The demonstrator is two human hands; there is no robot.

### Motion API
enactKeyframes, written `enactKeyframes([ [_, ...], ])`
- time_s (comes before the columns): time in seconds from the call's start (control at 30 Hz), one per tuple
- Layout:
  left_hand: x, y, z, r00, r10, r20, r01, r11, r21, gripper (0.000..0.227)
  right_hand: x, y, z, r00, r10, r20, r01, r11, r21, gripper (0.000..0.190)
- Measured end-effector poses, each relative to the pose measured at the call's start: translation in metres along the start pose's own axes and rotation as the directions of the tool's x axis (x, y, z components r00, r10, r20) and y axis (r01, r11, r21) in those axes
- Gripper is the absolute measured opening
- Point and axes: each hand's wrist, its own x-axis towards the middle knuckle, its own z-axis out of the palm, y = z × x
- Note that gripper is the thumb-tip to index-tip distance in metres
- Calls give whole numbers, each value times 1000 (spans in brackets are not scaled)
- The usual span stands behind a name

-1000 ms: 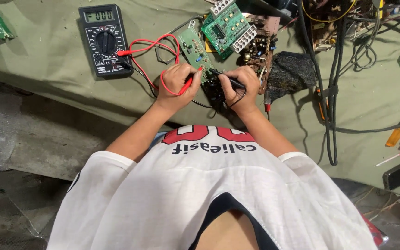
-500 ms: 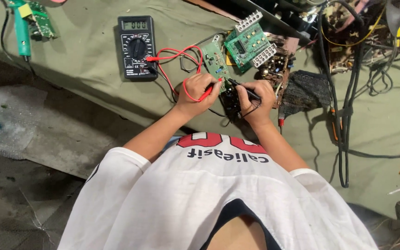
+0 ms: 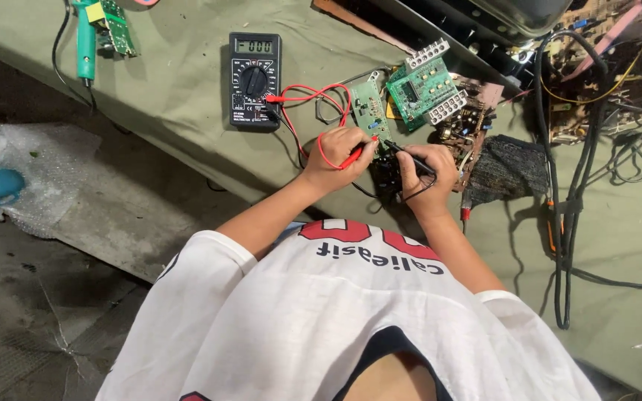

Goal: Diagnosing and repairing a CRT monitor by testing circuit board components with a multimeter.

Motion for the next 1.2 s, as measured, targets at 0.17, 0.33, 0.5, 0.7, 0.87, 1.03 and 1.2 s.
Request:
enactKeyframes([
  [0.17,-3,-3,3,1000,8,5,-8,1000,16,10,-2,5,0,1000,-13,9,13,1000,1,14],
  [0.33,-5,-6,4,1000,14,-2,-14,999,32,10,-1,3,1,1000,-6,-8,6,1000,19,14],
  [0.5,-6,-8,5,1000,16,1,-16,999,37,11,-1,6,0,1000,-15,-7,15,1000,2,15],
  [0.7,-4,-5,3,999,27,19,-28,999,47,10,-2,6,1,1000,-24,-7,24,1000,-4,15],
  [0.87,-5,-8,3,999,42,27,-43,997,65,10,-1,3,1,1000,-3,-16,3,1000,-4,15],
  [1.03,-5,-6,3,998,50,26,-51,997,60,10,0,0,1,1000,15,-27,-16,1000,-22,15],
  [1.2,-5,-7,4,998,54,38,-57,994,88,10,-1,-1,2,997,65,-52,-66,997,-31,15],
])
